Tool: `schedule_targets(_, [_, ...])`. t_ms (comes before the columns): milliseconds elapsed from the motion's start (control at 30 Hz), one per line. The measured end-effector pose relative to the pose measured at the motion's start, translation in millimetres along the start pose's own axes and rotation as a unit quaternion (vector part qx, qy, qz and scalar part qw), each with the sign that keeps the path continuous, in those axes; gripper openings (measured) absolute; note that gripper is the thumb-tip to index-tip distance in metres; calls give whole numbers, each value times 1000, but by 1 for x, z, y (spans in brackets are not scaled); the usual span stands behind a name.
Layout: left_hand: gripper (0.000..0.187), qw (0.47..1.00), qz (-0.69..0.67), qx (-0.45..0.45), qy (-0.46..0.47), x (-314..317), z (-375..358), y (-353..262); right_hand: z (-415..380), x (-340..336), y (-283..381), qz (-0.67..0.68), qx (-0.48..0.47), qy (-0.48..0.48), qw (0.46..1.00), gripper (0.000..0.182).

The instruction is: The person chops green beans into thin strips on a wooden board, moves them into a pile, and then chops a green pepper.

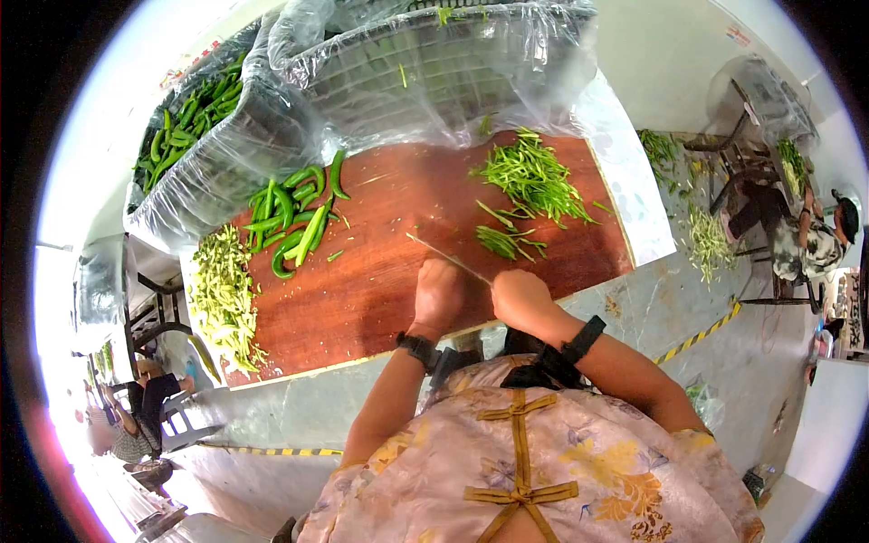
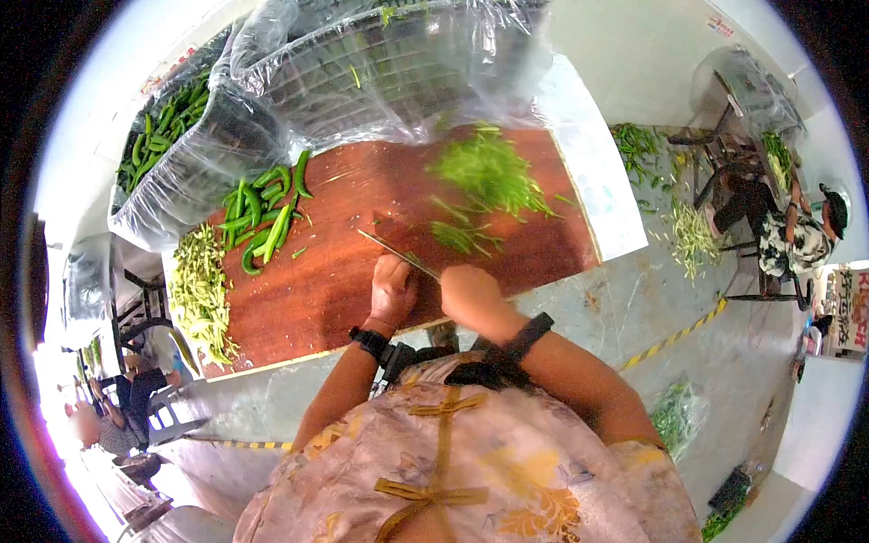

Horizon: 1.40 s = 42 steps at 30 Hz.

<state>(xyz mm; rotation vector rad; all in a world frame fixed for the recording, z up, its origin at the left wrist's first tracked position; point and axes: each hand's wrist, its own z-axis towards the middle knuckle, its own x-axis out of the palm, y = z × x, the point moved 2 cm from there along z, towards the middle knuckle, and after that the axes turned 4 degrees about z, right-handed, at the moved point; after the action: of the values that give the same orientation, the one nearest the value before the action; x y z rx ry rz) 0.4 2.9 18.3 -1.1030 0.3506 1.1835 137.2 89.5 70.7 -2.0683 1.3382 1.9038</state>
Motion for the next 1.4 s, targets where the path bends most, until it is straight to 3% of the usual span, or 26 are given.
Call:
schedule_targets(200, [9, 1000, 3, 12, -2, -2, 1, -2, 39, 12, 19, 3, -41, -55, 998, 15])
schedule_targets(367, [8, 999, 29, 19, 20, -5, 4, -4, 40, -3, 8, 25, 0, -51, 998, 24])
schedule_targets(467, [10, 999, -32, 13, -42, -10, 3, -1, 21, -12, -15, 43, 8, -94, 995, 28])
schedule_targets(733, [16, 999, -10, 25, -26, -2, -2, -2, -27, -5, -33, 41, 55, -66, 995, 27])
schedule_targets(900, [14, 999, 37, 6, -20, 2, -2, -8, -35, -4, -32, 32, 34, -85, 995, 28])
schedule_targets(967, [11, 998, 48, 19, -19, 1, -2, -10, -35, -3, -30, 23, 55, -30, 998, 28])
schedule_targets(1400, [4, 998, 51, 18, -19, 3, -4, -7, -38, -14, -17, 33, 22, 2, 999, 30])
